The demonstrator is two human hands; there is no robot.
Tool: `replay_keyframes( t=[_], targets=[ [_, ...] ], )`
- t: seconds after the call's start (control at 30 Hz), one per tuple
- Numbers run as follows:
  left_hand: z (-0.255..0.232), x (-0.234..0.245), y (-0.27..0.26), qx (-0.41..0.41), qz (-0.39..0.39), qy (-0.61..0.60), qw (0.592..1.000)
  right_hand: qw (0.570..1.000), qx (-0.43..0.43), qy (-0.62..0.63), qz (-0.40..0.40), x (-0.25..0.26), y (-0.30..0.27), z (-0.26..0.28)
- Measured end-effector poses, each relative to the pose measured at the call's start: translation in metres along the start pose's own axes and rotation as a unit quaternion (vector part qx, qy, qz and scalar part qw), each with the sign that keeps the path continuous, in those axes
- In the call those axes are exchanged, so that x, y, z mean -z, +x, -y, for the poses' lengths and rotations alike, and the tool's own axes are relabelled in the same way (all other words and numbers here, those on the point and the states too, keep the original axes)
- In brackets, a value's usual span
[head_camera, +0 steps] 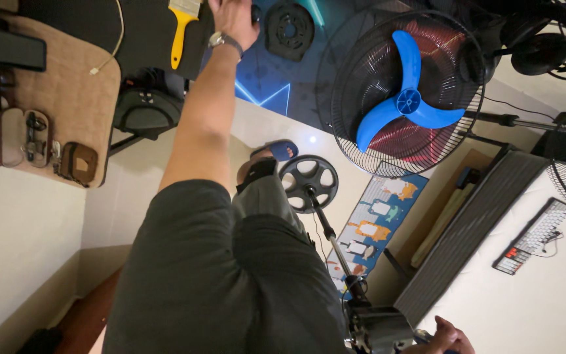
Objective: The person uses a screwdriver to remove screws from a black plastic housing, then picks up a brush and cleans the housing. The person handles the housing and a fan motor assembly, placing parts on a nearby table.
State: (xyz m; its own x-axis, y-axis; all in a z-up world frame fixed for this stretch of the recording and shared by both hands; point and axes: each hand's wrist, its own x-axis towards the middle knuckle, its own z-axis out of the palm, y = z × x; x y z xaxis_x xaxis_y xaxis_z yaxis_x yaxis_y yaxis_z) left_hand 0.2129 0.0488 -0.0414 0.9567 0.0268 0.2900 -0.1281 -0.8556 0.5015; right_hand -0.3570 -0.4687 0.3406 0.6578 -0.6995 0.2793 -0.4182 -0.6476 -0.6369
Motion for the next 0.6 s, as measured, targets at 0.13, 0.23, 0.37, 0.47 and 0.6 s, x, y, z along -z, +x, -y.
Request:
replay_keyframes(
  t=[0.13, 0.23, 0.37, 0.47, 0.6],
  targets=[
    [0.000, 0.008, -0.002, -0.016, -0.043, -0.029, 0.999, 1.000, -0.005, 0.000, 0.000, 0.001, 0.003, -0.012],
    [-0.005, 0.013, 0.001, -0.004, -0.031, -0.033, 0.999, 1.000, -0.003, -0.006, 0.005, 0.002, 0.001, -0.015],
    [-0.037, 0.023, -0.021, 0.046, -0.068, 0.032, 0.996, 0.998, 0.004, -0.062, -0.006, 0.003, -0.008, -0.003],
    [-0.070, 0.018, -0.033, 0.156, 0.027, -0.066, 0.985, 0.994, -0.040, -0.096, 0.028, 0.004, -0.006, 0.005],
    [-0.085, 0.001, -0.040, 0.261, 0.000, -0.129, 0.957, 1.000, -0.001, -0.009, 0.006, 0.006, -0.010, -0.007]
  ],
)
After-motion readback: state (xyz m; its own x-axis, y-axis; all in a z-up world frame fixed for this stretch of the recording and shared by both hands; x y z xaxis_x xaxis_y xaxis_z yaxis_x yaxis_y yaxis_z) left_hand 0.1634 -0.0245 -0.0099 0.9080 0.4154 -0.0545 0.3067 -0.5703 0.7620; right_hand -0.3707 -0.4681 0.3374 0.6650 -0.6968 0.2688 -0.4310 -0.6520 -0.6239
